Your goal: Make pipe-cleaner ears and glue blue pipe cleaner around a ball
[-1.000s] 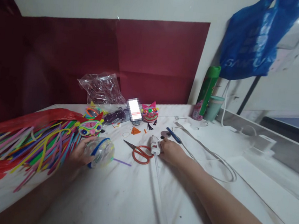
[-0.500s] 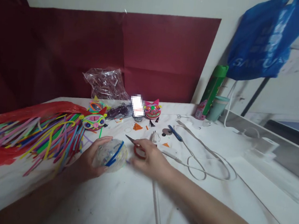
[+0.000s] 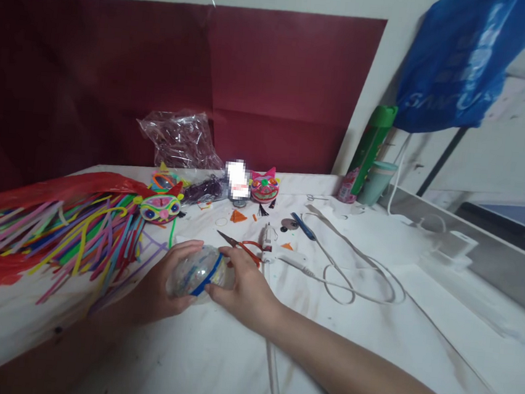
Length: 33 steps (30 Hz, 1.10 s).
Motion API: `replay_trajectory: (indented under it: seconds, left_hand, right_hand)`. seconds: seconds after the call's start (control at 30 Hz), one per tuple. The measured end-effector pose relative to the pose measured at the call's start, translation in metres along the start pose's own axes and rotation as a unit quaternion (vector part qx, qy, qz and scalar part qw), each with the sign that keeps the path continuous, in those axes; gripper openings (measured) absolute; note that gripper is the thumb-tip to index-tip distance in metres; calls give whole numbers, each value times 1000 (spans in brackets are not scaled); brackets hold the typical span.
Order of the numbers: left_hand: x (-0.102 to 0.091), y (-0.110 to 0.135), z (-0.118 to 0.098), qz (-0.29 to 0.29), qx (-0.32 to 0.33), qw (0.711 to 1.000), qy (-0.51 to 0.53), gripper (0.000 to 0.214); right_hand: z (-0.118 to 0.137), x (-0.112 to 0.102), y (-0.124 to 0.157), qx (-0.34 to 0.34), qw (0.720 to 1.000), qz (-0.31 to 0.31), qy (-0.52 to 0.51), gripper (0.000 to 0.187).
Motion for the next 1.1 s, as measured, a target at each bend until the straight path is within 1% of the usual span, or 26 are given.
replay_trajectory:
  seconds: [0.17,0.3,0.53,0.7,0.8,1.0,1.1]
  left_hand:
    - [0,0,1,3,7,1000,15,73]
    - [3,0,4,7,-4,1000,23,73]
    - [3,-2,7,-15,-71,995,63,62]
    - [1,-4,10,-3,-118,988,98,58]
    - [2,-4,10,5,-113,990,82,60]
    - [4,-3,6,-5,-87,995,52,63]
    - [4,-3,5,-12,-95,994,50,61]
  right_hand:
    - [1,1,-1,14,1000,-3,5,52]
    - [1,1,-1,29,1000,-1,-1,51]
    - [1,2,-3,35,999,2,-11,50]
    - [-2,3,-3,54,997,-3,-47,47]
    - [-3,3,-3,56,998,-15,-39,46]
    - [-1,5,-1,68,997,-23,-39,44]
    - [0,5,-1,75,996,-28,-49,45]
Point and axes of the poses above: each hand's wrist, its own y-axis away from the middle knuckle, its own x-axis out of the palm, z = x × y, the point moved 5 cm from there along -y, towards the middle knuckle, and after that the axes turned 9 degrees about -x, right-handed, at the moved point
